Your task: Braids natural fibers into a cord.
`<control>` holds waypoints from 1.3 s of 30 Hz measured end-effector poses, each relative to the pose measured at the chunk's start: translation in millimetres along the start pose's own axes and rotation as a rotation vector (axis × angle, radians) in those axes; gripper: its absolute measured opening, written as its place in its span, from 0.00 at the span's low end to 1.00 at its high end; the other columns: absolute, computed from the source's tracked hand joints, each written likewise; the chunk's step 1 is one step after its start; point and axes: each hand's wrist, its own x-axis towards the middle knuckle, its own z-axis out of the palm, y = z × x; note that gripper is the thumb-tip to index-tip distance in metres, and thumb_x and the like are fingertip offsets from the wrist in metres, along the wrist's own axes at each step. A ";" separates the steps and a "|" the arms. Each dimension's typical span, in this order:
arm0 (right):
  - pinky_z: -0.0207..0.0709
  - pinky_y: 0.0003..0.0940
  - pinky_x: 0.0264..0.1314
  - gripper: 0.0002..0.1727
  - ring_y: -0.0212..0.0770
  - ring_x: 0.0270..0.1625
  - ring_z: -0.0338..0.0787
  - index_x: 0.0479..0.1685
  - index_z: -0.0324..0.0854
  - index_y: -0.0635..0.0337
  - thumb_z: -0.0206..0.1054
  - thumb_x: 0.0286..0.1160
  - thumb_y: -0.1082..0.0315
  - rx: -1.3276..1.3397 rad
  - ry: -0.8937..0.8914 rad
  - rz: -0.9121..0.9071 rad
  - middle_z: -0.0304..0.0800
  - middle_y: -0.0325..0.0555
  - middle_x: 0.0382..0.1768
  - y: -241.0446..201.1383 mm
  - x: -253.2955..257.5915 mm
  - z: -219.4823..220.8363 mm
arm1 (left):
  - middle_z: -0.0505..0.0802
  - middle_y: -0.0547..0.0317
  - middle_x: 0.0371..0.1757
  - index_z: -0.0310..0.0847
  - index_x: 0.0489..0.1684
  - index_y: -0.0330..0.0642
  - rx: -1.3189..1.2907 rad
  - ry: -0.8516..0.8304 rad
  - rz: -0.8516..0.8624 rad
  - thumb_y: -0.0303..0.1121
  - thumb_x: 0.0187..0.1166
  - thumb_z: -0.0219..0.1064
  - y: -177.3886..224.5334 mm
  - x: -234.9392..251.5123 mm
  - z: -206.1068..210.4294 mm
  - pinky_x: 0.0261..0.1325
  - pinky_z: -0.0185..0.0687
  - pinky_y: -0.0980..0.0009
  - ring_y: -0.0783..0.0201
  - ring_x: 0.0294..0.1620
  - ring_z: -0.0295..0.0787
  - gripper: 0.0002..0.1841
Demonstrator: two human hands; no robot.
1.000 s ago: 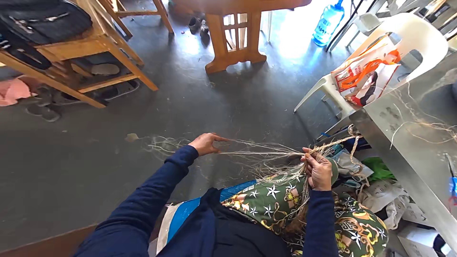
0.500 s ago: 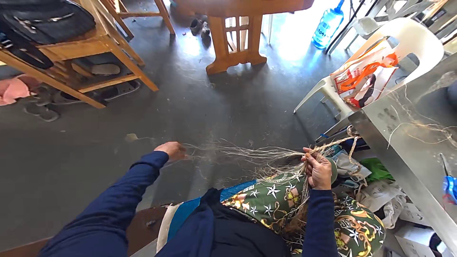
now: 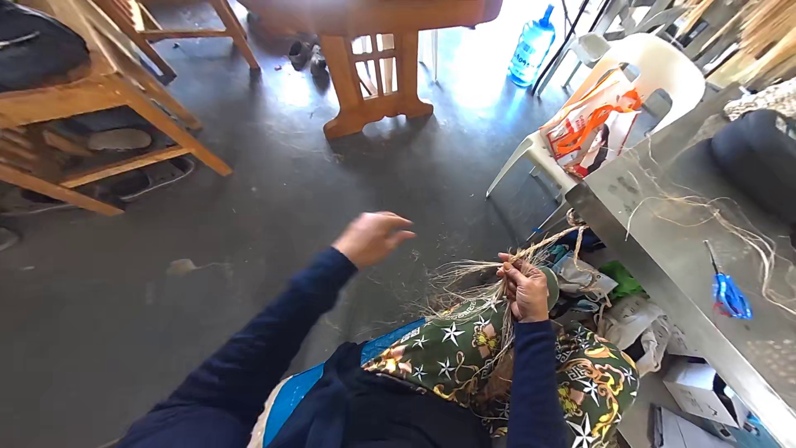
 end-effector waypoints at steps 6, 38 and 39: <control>0.57 0.16 0.11 0.09 0.20 0.10 0.64 0.44 0.87 0.75 0.60 0.80 0.85 0.032 -0.016 0.001 0.88 0.43 0.20 -0.8 -2.7 -4.9 | 0.93 0.39 0.52 0.71 0.83 0.35 -0.444 -0.283 0.311 0.36 0.94 0.50 91.5 41.1 105.0 0.63 0.83 0.46 0.48 0.51 0.92 0.23; 0.60 0.18 0.12 0.07 0.21 0.11 0.65 0.36 0.85 0.72 0.62 0.77 0.85 0.035 0.014 -0.083 0.84 0.39 0.17 -14.2 -19.4 -9.3 | 0.89 0.38 0.51 0.74 0.75 0.30 -0.550 -0.440 0.094 0.39 0.97 0.43 145.7 46.9 109.5 0.60 0.83 0.54 0.52 0.47 0.89 0.23; 0.60 0.18 0.12 0.06 0.21 0.11 0.65 0.38 0.85 0.72 0.62 0.78 0.85 0.032 0.013 -0.083 0.85 0.40 0.18 -13.8 -20.9 -10.2 | 0.89 0.36 0.53 0.73 0.75 0.30 -0.555 -0.437 0.079 0.39 0.97 0.43 145.9 47.7 108.5 0.61 0.84 0.54 0.52 0.48 0.90 0.24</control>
